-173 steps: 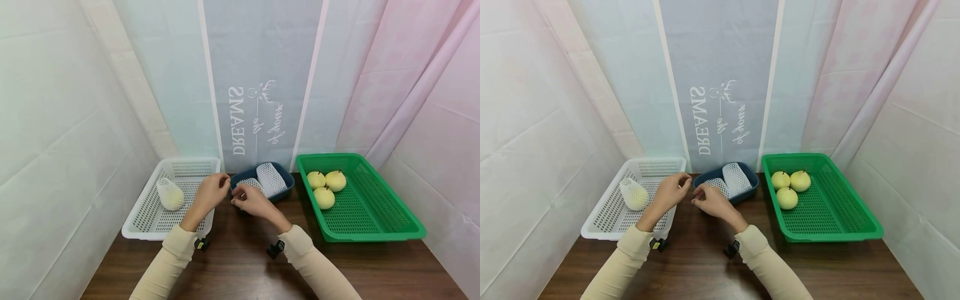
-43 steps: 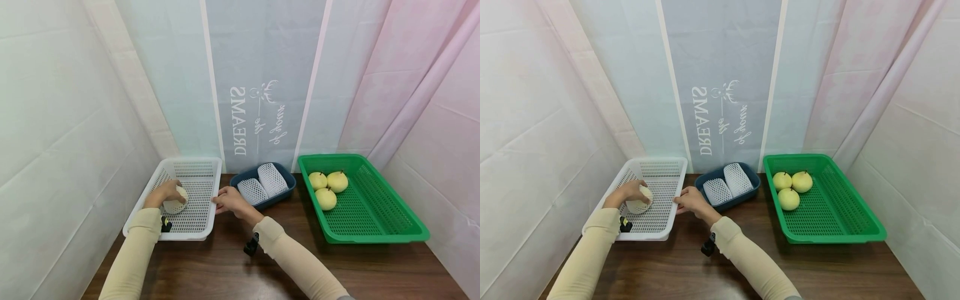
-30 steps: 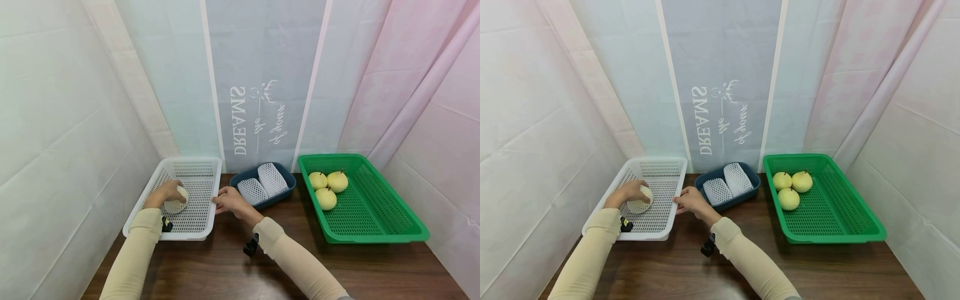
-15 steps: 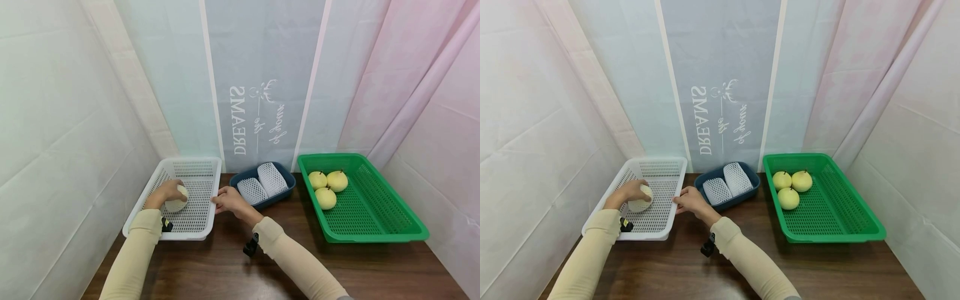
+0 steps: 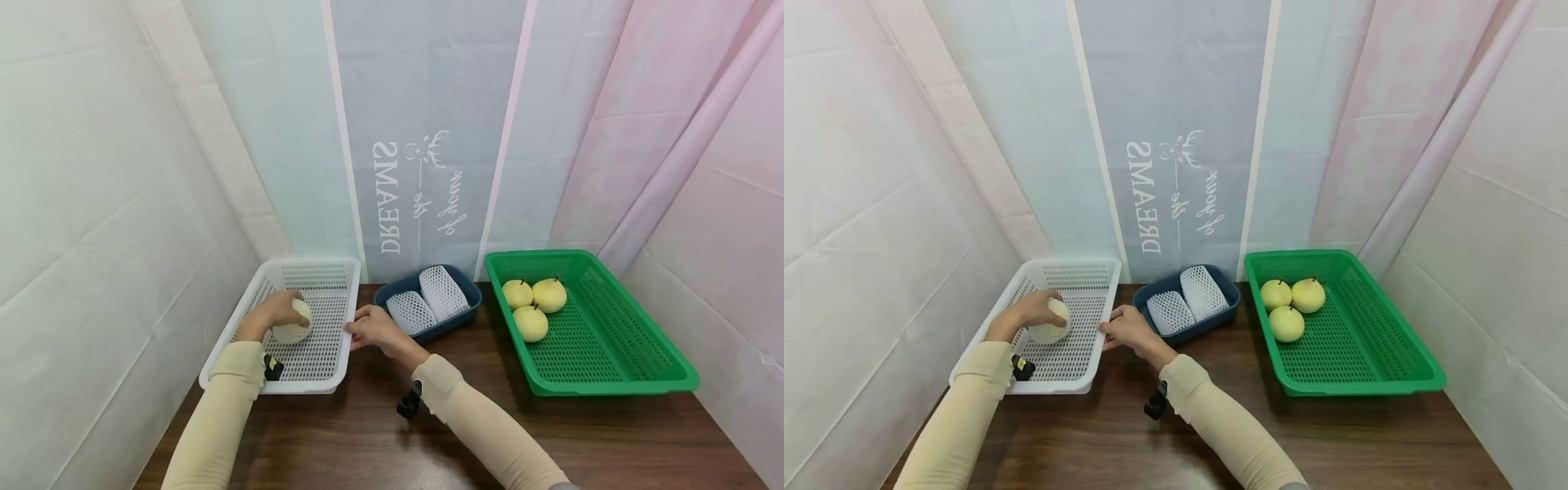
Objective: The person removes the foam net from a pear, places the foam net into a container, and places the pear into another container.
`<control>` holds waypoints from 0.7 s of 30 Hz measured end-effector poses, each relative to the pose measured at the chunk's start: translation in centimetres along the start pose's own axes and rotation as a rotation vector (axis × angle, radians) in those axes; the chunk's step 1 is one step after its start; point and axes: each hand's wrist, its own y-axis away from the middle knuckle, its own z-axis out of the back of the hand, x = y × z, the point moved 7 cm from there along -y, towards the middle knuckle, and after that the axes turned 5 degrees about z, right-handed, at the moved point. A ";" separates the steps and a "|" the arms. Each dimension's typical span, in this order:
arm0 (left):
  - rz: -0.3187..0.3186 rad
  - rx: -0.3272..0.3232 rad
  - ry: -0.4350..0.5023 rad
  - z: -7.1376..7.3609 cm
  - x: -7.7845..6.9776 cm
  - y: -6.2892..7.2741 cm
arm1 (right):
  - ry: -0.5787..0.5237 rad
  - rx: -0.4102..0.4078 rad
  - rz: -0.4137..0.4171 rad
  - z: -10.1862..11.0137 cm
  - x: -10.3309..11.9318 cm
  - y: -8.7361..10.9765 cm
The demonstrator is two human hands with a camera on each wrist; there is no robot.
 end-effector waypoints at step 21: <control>-0.115 -0.058 -0.028 0.8 -2.9 0.7 | 0.032 -0.012 -0.002 0.1 0.0 -0.1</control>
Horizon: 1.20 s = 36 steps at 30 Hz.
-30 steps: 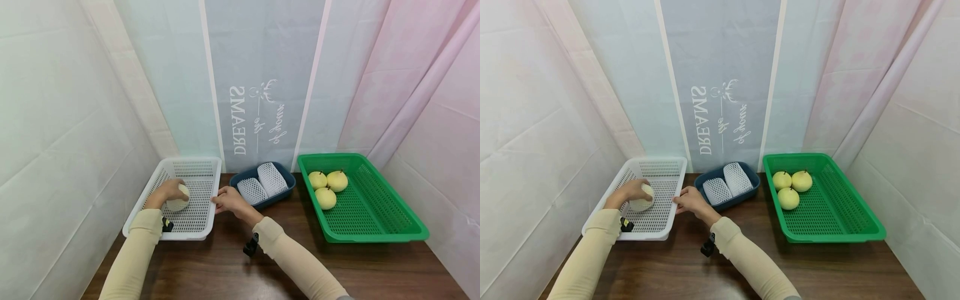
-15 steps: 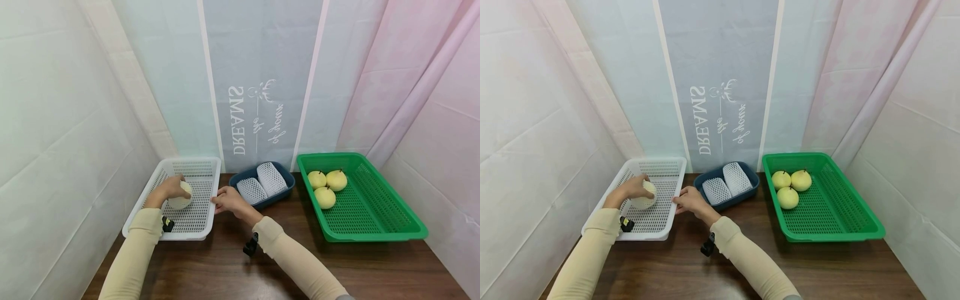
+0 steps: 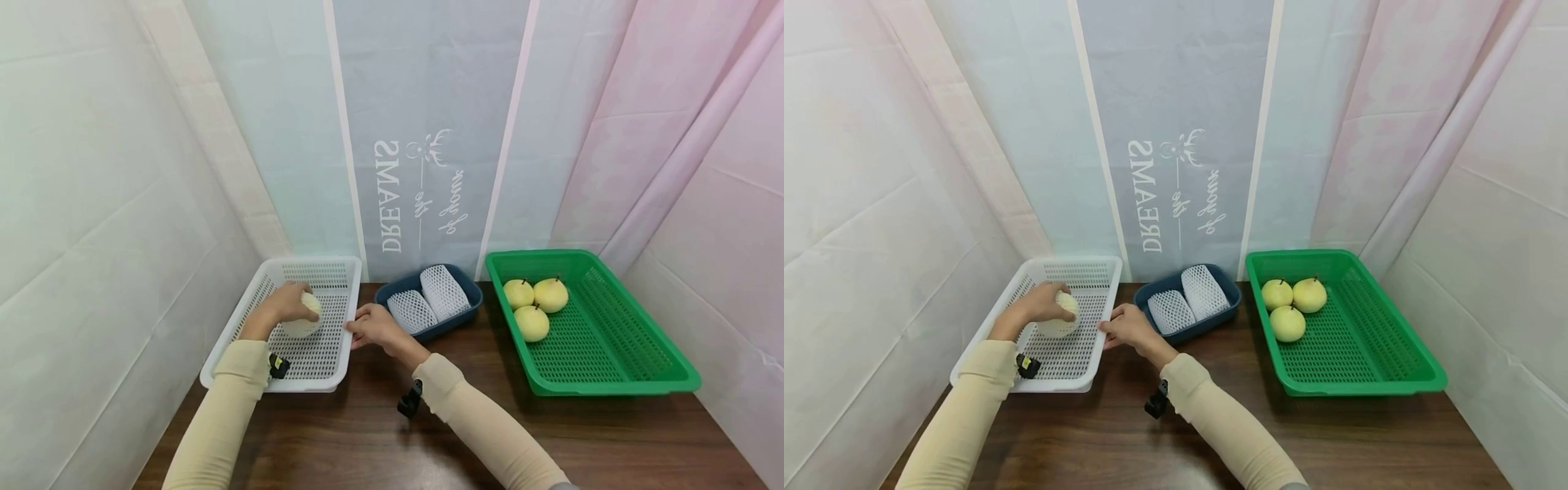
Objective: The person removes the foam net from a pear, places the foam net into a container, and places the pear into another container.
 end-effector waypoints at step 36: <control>-0.114 -0.035 0.002 1.8 -4.7 1.1 | 0.637 -0.171 0.280 0.3 3.6 0.7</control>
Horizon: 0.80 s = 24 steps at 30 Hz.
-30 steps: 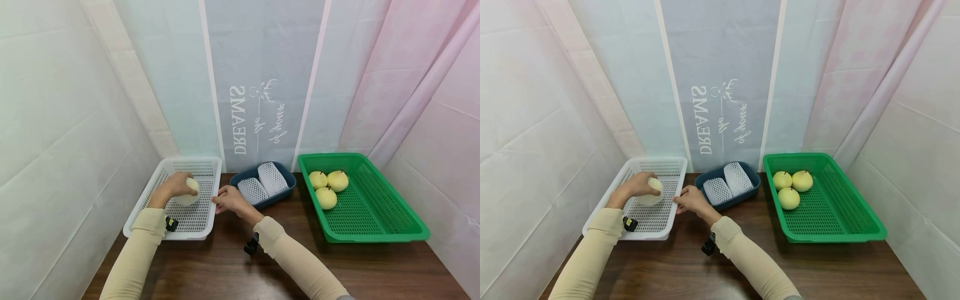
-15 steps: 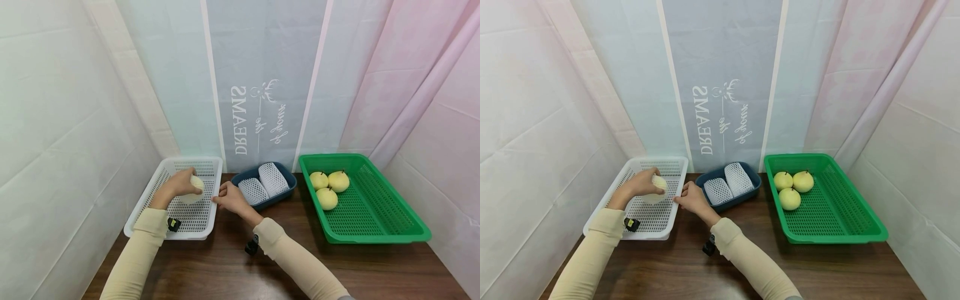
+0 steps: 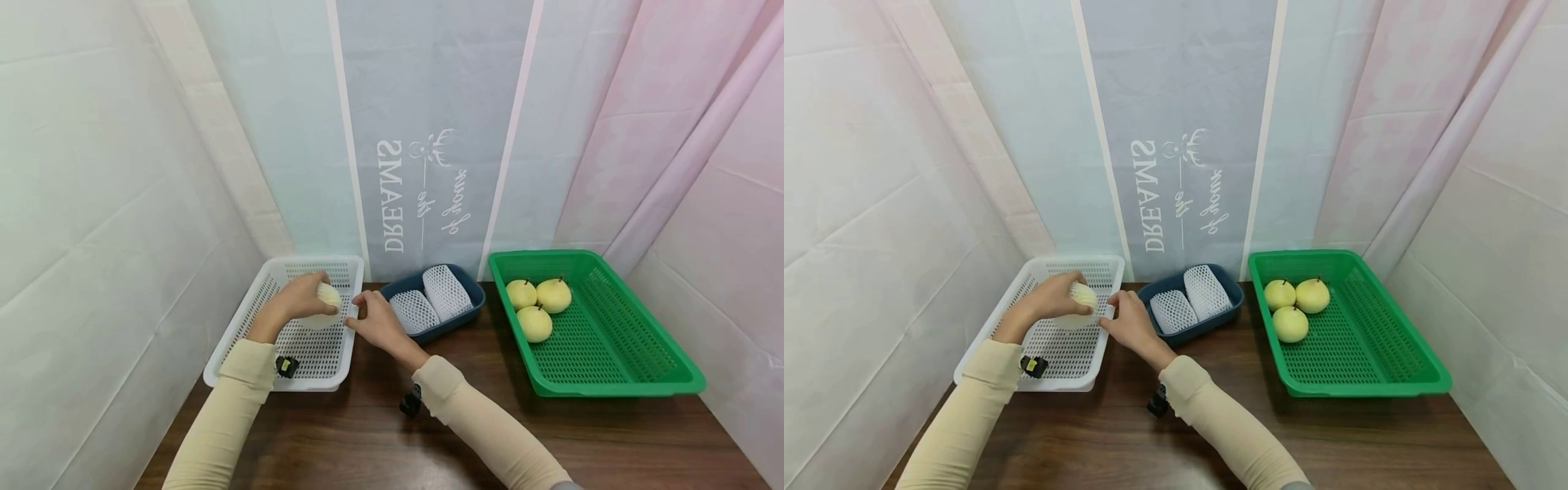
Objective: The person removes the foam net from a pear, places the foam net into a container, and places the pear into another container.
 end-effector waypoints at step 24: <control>-0.090 -0.014 0.048 0.5 -3.5 1.4 | -0.111 0.000 0.106 0.0 0.7 0.3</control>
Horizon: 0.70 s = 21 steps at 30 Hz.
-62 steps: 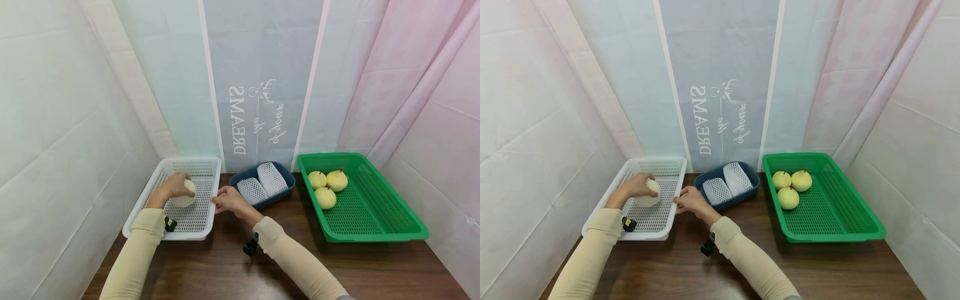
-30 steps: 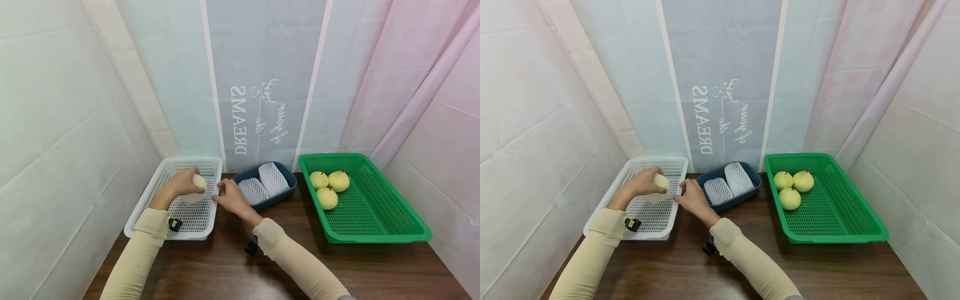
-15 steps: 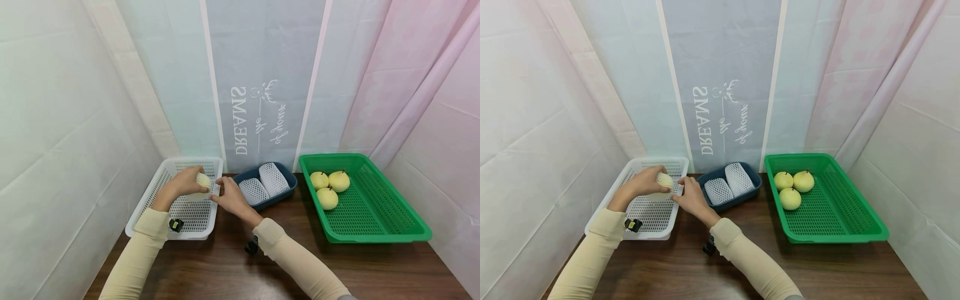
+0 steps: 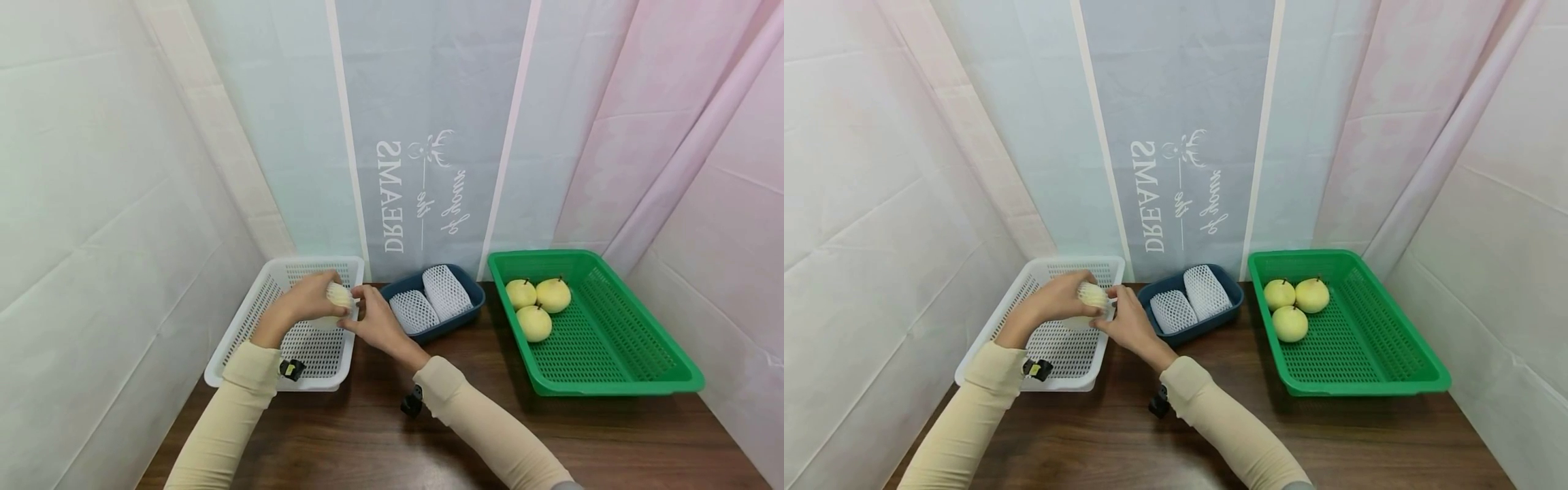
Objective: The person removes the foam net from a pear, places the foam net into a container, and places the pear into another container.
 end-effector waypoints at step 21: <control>-0.002 -0.022 0.007 0.0 -1.2 0.3 | 0.050 -0.059 0.045 0.1 0.7 -0.1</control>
